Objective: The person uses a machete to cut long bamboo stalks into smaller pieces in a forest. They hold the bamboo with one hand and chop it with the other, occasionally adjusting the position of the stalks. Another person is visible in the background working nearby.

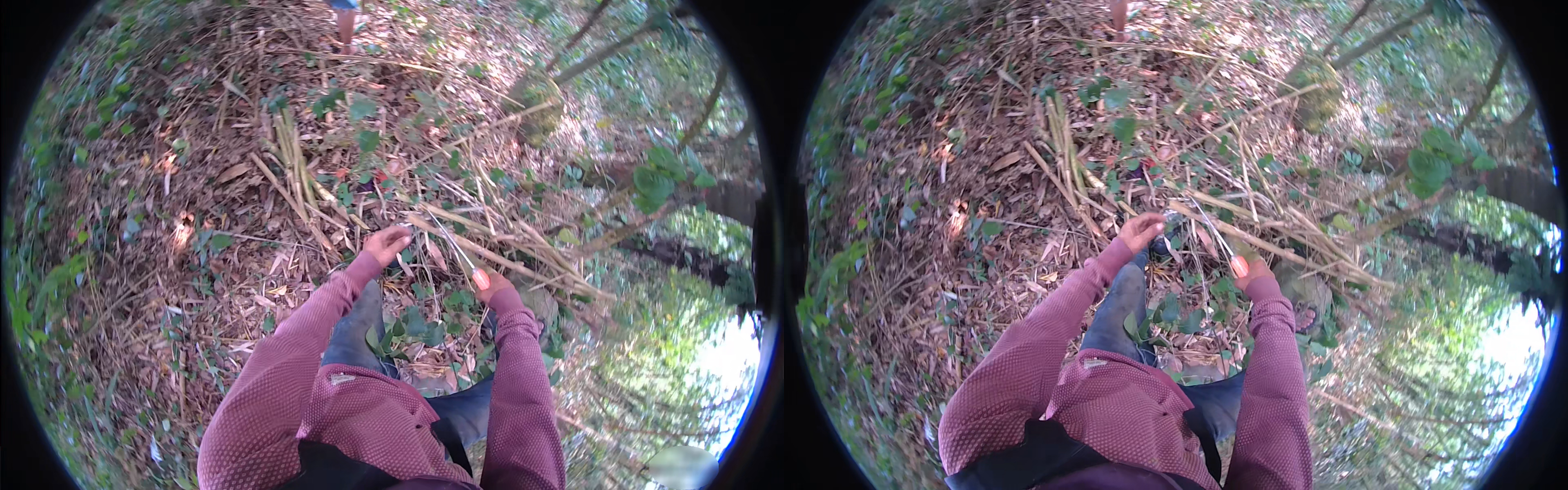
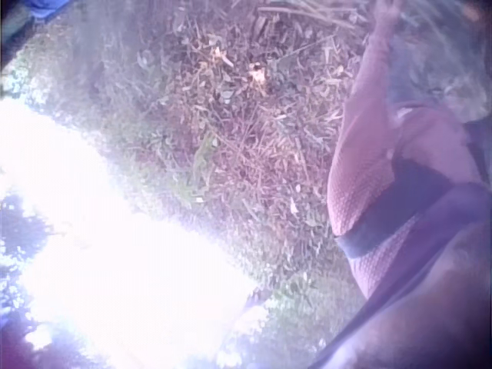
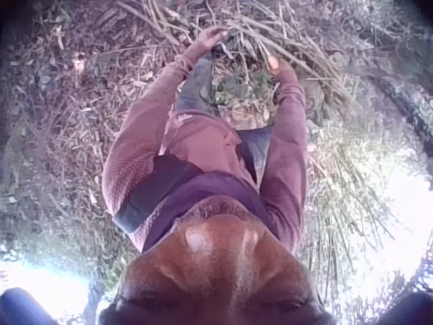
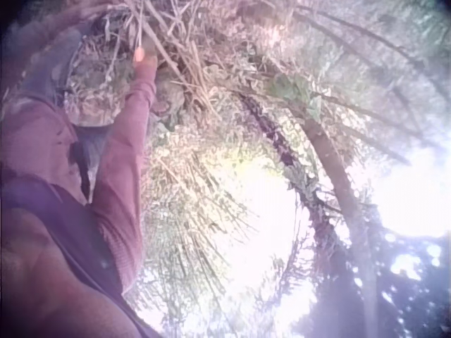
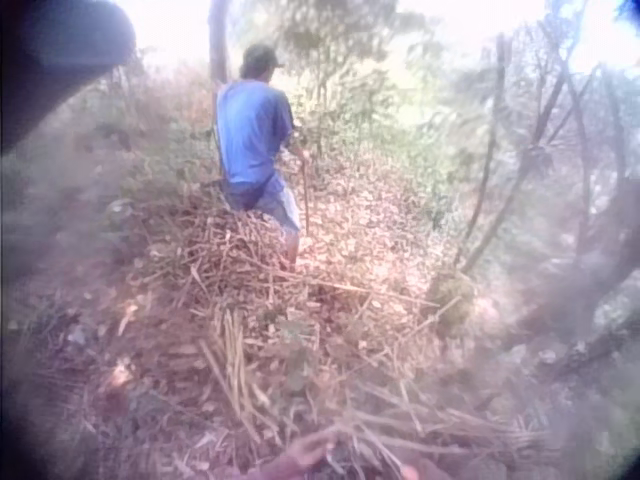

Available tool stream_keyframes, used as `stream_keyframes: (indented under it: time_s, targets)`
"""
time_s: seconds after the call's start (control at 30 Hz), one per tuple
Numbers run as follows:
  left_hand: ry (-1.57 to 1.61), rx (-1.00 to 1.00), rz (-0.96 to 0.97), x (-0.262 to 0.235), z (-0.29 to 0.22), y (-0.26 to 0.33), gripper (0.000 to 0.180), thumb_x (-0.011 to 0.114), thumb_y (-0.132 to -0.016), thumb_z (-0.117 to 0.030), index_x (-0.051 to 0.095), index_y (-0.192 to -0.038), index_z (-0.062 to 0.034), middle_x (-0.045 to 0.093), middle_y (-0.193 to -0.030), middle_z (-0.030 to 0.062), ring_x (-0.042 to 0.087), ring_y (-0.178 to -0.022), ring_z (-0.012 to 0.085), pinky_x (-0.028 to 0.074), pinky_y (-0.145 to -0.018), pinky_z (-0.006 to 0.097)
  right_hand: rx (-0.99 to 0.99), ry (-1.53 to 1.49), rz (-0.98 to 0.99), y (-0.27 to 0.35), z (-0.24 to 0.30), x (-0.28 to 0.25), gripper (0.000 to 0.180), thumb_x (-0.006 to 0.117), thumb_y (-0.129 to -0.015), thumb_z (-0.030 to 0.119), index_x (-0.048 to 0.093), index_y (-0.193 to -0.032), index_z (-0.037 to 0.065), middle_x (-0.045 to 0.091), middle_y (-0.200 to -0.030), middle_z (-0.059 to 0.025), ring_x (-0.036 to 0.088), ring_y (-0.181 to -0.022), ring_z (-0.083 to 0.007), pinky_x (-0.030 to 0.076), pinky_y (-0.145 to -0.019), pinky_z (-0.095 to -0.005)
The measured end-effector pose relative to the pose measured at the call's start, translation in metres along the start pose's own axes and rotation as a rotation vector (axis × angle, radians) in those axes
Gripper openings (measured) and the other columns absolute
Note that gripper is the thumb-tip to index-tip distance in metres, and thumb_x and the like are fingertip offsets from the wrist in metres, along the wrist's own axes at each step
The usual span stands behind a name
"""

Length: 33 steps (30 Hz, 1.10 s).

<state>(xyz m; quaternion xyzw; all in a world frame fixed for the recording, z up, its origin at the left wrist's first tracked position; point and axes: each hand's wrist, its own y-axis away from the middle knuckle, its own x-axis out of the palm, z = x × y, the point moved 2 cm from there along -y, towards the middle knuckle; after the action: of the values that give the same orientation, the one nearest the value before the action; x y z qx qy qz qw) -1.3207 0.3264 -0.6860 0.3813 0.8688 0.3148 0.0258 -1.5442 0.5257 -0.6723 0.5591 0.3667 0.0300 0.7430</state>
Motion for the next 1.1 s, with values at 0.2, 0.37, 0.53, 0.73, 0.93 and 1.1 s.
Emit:
stream_keyframes:
  time_s: [0.2,0.37,0.53,0.73,0.93,1.1]
  targets:
    - [0.27,1.039,0.62,0.092,-0.279,0.121,0.031,0.044,-0.088,-0.027,0.058,-0.091,0.0003,0.059,-0.09,0.013,0.058,-0.085,0.0247,0.045,-0.076,0.033,0.0,0.018,0.057,-0.009,-0.011,0.008,0.051,0.066,-0.06,0.029,0.058,-0.103,0.002,0.059,-0.1,-0.0217,0.058,-0.092,-0.0336,0.047,-0.081,-0.0389]
    - [0.376,0.992,1.02,0.157,-0.322,0.132,0.03,0.047,-0.086,-0.03,0.056,-0.085,-0.0022,0.057,-0.084,0.0104,0.056,-0.078,0.0234,0.044,-0.068,0.035,0.099,-0.139,0.211,-0.023,-0.02,0.02,0.047,0.066,-0.06,0.03,0.061,-0.096,0.001,0.061,-0.094,-0.021,0.06,-0.088,-0.0329,0.048,-0.077,-0.0391]
    - [0.516,0.728,1.229,0.227,-0.3,0.125,0.03,0.049,-0.084,-0.033,0.055,-0.079,-0.0047,0.055,-0.077,0.0078,0.055,-0.071,0.0221,0.044,-0.06,0.036,-0.005,-0.1,0.085,-0.03,-0.017,0.023,0.032,0.062,-0.064,0.023,0.061,-0.082,-0.004,0.06,-0.059,-0.0138,0.061,-0.051,-0.0227,0.049,-0.053,-0.0317]
    - [-0.255,0.736,0.962,0.25,-0.168,0.08,0.021,0.061,-0.077,-0.026,0.056,-0.086,-0.0076,0.057,-0.083,0.0076,0.056,-0.073,0.0257,0.046,-0.063,0.034,-0.006,-0.153,0.136,-0.024,-0.016,0.021,0.032,0.063,-0.062,0.023,0.061,-0.08,-0.003,0.061,-0.061,-0.0138,0.062,-0.056,-0.0218,0.05,-0.058,-0.0314]
    - [-0.029,-0.501,0.027,0.069,0.07,-0.028,0.017,0.054,-0.084,-0.02,0.055,-0.094,-0.0059,0.057,-0.073,0.006,0.055,-0.061,0.0137,0.047,-0.053,0.028,-0.039,-0.233,0.064,-0.027,-0.024,0.024,0.03,0.062,-0.062,0.025,0.06,-0.082,0.002,0.061,-0.061,-0.0122,0.061,-0.052,-0.0202,0.049,-0.053,-0.0319]
    - [0.289,-0.558,-0.493,0.015,0.182,-0.106,0.04,0.058,-0.081,-0.032,0.046,-0.111,-0.0082,0.056,-0.094,0.0071,0.056,-0.084,0.0177,0.047,-0.067,0.034,-0.037,-0.261,0.091,-0.042,-0.026,0.042,0.028,0.061,-0.062,0.024,0.059,-0.082,0.005,0.061,-0.06,-0.01,0.06,-0.049,-0.0185,0.049,-0.052,-0.0301]
